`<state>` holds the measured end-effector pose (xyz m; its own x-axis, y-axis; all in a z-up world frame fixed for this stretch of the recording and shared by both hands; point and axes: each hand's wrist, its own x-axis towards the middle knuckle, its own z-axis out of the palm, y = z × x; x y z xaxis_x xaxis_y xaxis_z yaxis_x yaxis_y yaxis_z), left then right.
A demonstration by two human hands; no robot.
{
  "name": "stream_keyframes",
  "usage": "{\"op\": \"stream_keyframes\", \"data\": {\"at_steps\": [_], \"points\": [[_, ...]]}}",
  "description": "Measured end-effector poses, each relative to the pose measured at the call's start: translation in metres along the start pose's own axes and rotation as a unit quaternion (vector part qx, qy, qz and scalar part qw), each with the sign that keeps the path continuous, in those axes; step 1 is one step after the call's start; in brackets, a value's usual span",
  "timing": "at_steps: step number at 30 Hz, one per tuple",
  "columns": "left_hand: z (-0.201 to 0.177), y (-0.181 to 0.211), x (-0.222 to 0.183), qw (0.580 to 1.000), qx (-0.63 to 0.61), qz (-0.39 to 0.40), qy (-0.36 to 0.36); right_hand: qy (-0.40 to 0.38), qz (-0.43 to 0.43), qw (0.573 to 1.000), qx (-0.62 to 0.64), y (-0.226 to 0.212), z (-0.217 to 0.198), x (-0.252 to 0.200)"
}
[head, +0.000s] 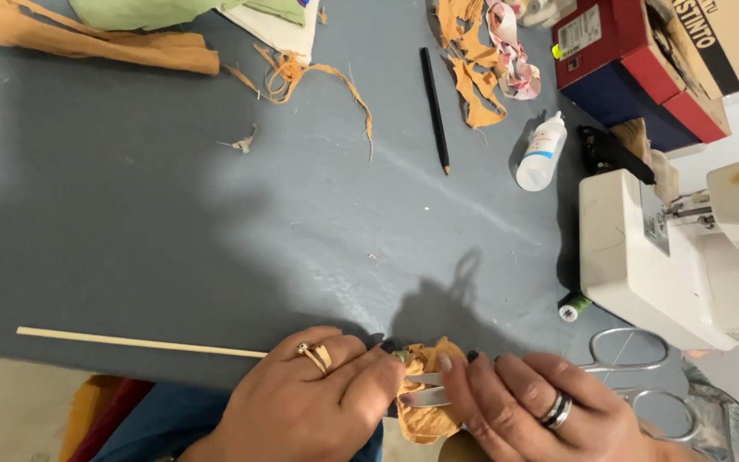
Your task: The person is constructing a decorative flower by gluing fabric strips to a wooden stick and trimming the fabric with scissors.
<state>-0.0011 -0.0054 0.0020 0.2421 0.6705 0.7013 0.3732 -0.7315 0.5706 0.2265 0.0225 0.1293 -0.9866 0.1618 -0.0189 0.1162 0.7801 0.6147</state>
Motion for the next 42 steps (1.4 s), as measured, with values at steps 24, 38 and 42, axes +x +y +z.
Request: {"op": "stream_keyframes", "data": {"at_steps": [24, 38, 42], "points": [[-0.003, -0.004, 0.0, 0.999, 0.021, 0.03, -0.023, 0.004, 0.051, 0.999, -0.001, -0.014, -0.012, -0.011], [0.002, -0.004, -0.002, 0.999, 0.039, 0.022, 0.002, -0.031, 0.03, 0.999, 0.008, 0.0, -0.026, 0.003], [0.001, -0.003, 0.001, 0.998, 0.051, 0.027, 0.001, -0.034, -0.005, 0.999, 0.013, 0.006, -0.024, 0.0]]}}
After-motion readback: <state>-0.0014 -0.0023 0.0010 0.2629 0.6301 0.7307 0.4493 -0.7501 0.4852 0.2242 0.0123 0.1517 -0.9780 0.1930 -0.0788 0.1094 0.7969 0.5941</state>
